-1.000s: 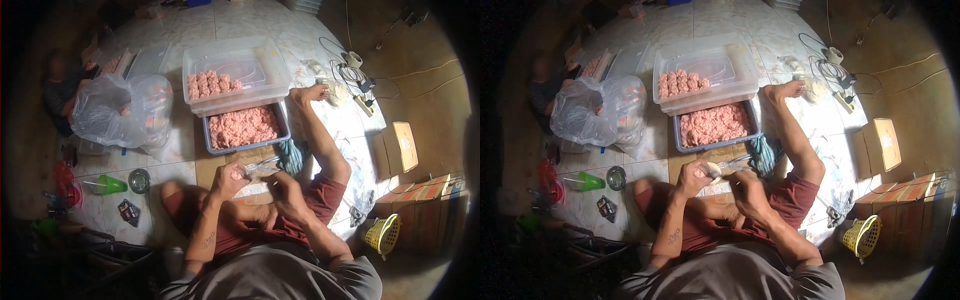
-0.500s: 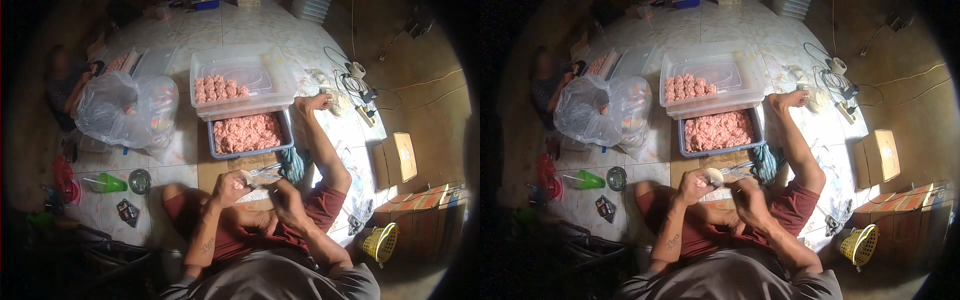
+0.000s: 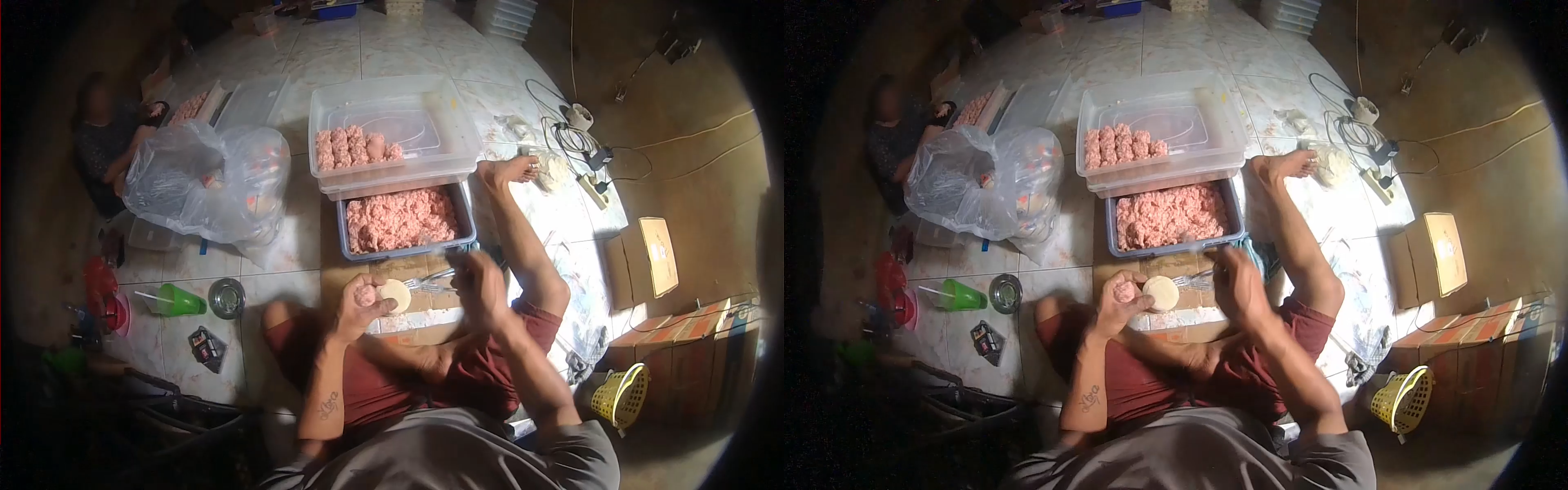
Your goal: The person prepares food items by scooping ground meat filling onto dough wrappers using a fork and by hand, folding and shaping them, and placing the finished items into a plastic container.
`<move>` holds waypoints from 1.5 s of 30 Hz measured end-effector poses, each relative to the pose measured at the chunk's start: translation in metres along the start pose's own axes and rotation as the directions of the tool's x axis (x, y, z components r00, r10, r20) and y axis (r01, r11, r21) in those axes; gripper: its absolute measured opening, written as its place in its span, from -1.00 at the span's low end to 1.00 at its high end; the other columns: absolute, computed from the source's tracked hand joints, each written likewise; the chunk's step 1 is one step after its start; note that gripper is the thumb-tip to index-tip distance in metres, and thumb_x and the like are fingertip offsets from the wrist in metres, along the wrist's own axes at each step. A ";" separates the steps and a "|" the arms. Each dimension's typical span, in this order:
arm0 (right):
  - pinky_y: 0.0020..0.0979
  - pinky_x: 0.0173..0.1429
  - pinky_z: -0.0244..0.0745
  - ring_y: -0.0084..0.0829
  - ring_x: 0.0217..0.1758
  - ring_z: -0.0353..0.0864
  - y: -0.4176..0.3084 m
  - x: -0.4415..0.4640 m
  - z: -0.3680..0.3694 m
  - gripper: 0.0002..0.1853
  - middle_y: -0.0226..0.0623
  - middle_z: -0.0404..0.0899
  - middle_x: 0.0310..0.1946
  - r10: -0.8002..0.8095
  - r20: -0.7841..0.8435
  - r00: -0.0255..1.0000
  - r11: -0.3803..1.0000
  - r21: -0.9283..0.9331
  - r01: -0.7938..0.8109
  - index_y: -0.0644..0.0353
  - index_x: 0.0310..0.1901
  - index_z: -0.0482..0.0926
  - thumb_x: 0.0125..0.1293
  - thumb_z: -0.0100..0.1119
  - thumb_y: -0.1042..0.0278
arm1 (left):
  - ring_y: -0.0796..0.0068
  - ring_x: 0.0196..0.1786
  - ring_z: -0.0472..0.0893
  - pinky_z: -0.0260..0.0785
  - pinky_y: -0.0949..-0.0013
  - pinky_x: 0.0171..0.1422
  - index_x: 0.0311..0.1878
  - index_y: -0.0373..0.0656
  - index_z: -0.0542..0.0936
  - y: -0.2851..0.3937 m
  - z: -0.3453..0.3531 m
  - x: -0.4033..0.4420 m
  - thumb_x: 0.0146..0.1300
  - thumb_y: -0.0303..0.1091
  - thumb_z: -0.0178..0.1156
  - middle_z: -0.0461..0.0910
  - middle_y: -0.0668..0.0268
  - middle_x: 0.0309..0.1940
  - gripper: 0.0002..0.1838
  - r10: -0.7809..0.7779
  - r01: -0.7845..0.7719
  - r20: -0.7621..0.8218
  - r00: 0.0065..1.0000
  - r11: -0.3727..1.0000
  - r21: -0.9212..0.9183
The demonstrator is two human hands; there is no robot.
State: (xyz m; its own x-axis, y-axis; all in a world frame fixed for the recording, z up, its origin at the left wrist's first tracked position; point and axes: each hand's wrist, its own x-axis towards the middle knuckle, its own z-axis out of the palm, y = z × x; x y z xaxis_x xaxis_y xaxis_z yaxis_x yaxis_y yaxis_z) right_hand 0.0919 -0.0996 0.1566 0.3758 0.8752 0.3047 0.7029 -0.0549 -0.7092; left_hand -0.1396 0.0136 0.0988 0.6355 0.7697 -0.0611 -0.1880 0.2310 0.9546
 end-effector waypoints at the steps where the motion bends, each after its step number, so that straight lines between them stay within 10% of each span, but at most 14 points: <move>1: -0.11 -0.10 0.56 0.04 -0.19 0.65 0.014 0.019 -0.001 -0.75 0.02 0.59 -0.29 -0.015 -0.027 1.000 0.996 -0.083 0.012 0.29 -0.05 0.66 0.29 0.08 0.64 | 0.68 -0.18 0.57 0.49 0.49 -0.15 -0.15 -0.24 0.59 -0.009 -0.006 0.005 0.13 -0.31 0.59 0.60 0.43 -0.24 -0.62 -0.069 0.061 0.076 0.995 0.993 0.105; 5: -0.05 0.00 0.57 0.15 -0.15 0.62 0.059 0.072 0.009 -0.80 0.09 0.61 -0.22 0.041 0.043 0.998 0.947 -0.319 -0.025 0.36 -0.17 0.64 0.25 0.03 0.61 | 0.68 -0.15 0.56 0.48 0.53 -0.11 -0.04 -0.26 0.60 -0.034 0.003 0.006 0.27 -0.13 0.49 0.59 0.38 -0.15 -0.58 -0.020 0.002 0.074 0.997 0.972 0.236; 7: -0.05 0.06 0.57 0.16 -0.16 0.62 0.054 0.079 0.012 -0.84 0.10 0.61 -0.20 -0.127 0.336 0.933 0.895 -0.368 0.254 0.38 -0.19 0.62 0.29 0.07 0.55 | 0.58 -0.04 0.58 0.54 0.45 0.03 0.21 -0.27 0.54 -0.034 -0.005 0.013 0.33 -0.14 0.44 0.59 0.33 -0.07 -0.47 -0.082 0.077 0.106 0.991 0.996 0.054; 8: -0.06 0.08 0.58 0.13 -0.13 0.64 0.038 0.078 0.020 -0.77 0.13 0.61 -0.14 -0.378 0.208 0.902 0.876 -0.236 0.422 0.36 -0.04 0.62 0.36 0.17 0.42 | 0.54 0.02 0.59 0.53 0.39 0.12 0.26 -0.29 0.51 -0.036 -0.007 0.012 0.38 -0.16 0.39 0.60 0.28 0.00 -0.47 -0.028 0.028 0.052 0.998 1.000 0.003; 10: -0.09 0.32 0.54 0.12 0.26 0.58 -0.028 0.073 0.023 -0.43 0.11 0.64 0.08 -0.106 0.360 0.927 0.985 -0.092 0.149 0.23 0.36 0.44 0.47 0.19 0.04 | 0.51 0.08 0.60 0.51 0.38 0.19 0.30 -0.33 0.48 0.029 0.012 0.012 0.47 -0.12 0.28 0.60 0.25 0.05 -0.46 -0.091 0.095 0.054 0.994 0.994 -0.063; 16: -0.08 -0.01 0.59 0.14 -0.14 0.65 -0.034 0.112 0.057 -0.59 0.08 0.62 -0.18 -0.366 0.459 0.810 0.921 0.050 0.387 0.34 0.13 0.53 0.31 0.30 0.33 | 0.42 0.13 0.64 0.55 0.33 0.25 0.25 -0.34 0.50 0.054 0.001 0.031 0.54 -0.18 0.17 0.61 0.15 0.16 -0.57 0.139 -0.135 0.059 0.989 0.989 -0.060; 19: -0.11 0.02 0.57 0.01 -0.06 0.67 -0.063 0.170 0.031 -0.87 0.04 0.64 -0.21 -0.277 0.318 0.907 0.959 0.039 0.279 0.32 -0.16 0.58 0.34 0.20 0.44 | 0.49 -0.07 0.67 0.56 0.40 0.06 0.06 -0.30 0.58 0.023 -0.053 0.038 0.50 -0.25 0.22 0.69 0.15 0.00 -0.71 0.175 -0.179 -0.390 0.904 0.984 0.026; 22: -0.08 -0.06 0.52 0.09 -0.29 0.60 -0.038 0.264 0.040 -0.83 0.02 0.60 -0.33 -0.669 0.094 0.737 0.742 0.044 0.669 0.32 -0.09 0.55 0.30 0.14 0.53 | 0.58 -0.28 0.63 0.46 0.43 -0.21 -0.08 -0.23 0.61 -0.027 -0.110 0.050 0.48 -0.20 0.23 0.70 0.28 -0.27 -0.74 0.062 -0.062 -0.687 0.724 0.998 0.024; 25: -0.15 0.02 0.61 0.03 -0.10 0.73 -0.046 0.331 0.054 -0.75 0.11 0.71 -0.23 -0.111 0.354 0.929 0.962 -0.198 0.190 0.28 -0.10 0.65 0.26 0.10 0.38 | 0.59 -0.34 0.58 0.39 0.43 -0.27 -0.09 -0.23 0.62 -0.033 -0.124 0.065 0.48 -0.17 0.22 0.67 0.28 -0.31 -0.72 -0.169 0.040 -0.683 0.711 0.979 -0.200; 27: -0.15 0.02 0.62 0.02 -0.11 0.73 -0.031 0.358 0.081 -0.73 0.08 0.72 -0.24 -0.092 0.379 0.921 0.947 -0.251 0.198 0.28 -0.09 0.66 0.26 0.11 0.35 | 0.58 -0.38 0.55 0.36 0.45 -0.30 -0.10 -0.23 0.61 -0.035 -0.129 0.078 0.48 -0.13 0.20 0.64 0.30 -0.34 -0.69 0.016 0.047 -0.584 0.812 0.995 0.091; 35: -0.29 -0.29 0.71 -0.34 -0.32 0.73 0.021 0.399 0.128 -0.66 -0.21 0.75 -0.34 -0.251 0.688 0.681 0.793 -0.257 0.553 0.21 -0.12 0.65 0.49 -0.02 0.13 | 0.61 -0.43 0.47 0.33 0.48 -0.37 -0.14 -0.24 0.59 -0.048 -0.142 0.091 0.46 -0.15 0.21 0.57 0.33 -0.38 -0.70 -0.039 0.019 -0.629 0.777 0.999 -0.038; 40: -0.09 -0.21 0.59 -0.05 -0.26 0.74 0.000 0.381 0.100 -0.82 -0.12 0.62 -0.36 -0.114 0.653 0.749 0.948 -0.154 0.278 0.21 -0.18 0.51 0.41 0.16 0.27 | 0.58 -0.49 0.48 0.32 0.45 -0.42 -0.18 -0.24 0.60 -0.049 -0.136 0.093 0.46 -0.15 0.17 0.59 0.32 -0.44 -0.70 -0.012 -0.014 -0.616 0.788 0.999 -0.038; 43: -0.12 -0.08 0.56 -0.11 -0.20 0.74 0.023 0.379 0.109 -0.72 -0.14 0.67 -0.34 -0.372 0.472 0.799 0.847 -0.181 0.501 0.19 -0.11 0.60 0.46 0.15 0.12 | 0.60 -0.52 0.47 0.31 0.47 -0.43 -0.18 -0.22 0.60 -0.075 -0.146 0.093 0.44 -0.17 0.19 0.58 0.34 -0.48 -0.73 -0.005 0.000 -0.583 0.813 1.000 -0.009; 45: -0.24 0.02 0.55 -0.18 -0.22 0.72 0.018 0.380 0.117 -0.48 -0.10 0.75 -0.29 -0.005 0.547 0.837 0.969 -0.205 0.140 0.20 -0.17 0.67 0.55 -0.03 -0.15 | 0.62 -0.51 0.51 0.36 0.48 -0.41 -0.16 -0.21 0.61 -0.062 -0.132 0.089 0.43 -0.13 0.25 0.62 0.33 -0.47 -0.71 -0.031 0.008 -0.596 0.803 0.999 -0.042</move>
State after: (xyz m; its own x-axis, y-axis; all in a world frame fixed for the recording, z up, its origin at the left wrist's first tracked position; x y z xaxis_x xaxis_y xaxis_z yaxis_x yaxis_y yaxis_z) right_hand 0.1769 0.2877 0.1855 -0.0192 0.9958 -0.0894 0.8574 -0.0296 -0.5139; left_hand -0.1703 0.1469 -0.0043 0.0698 0.9650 -0.2527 -0.2138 0.2619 0.9411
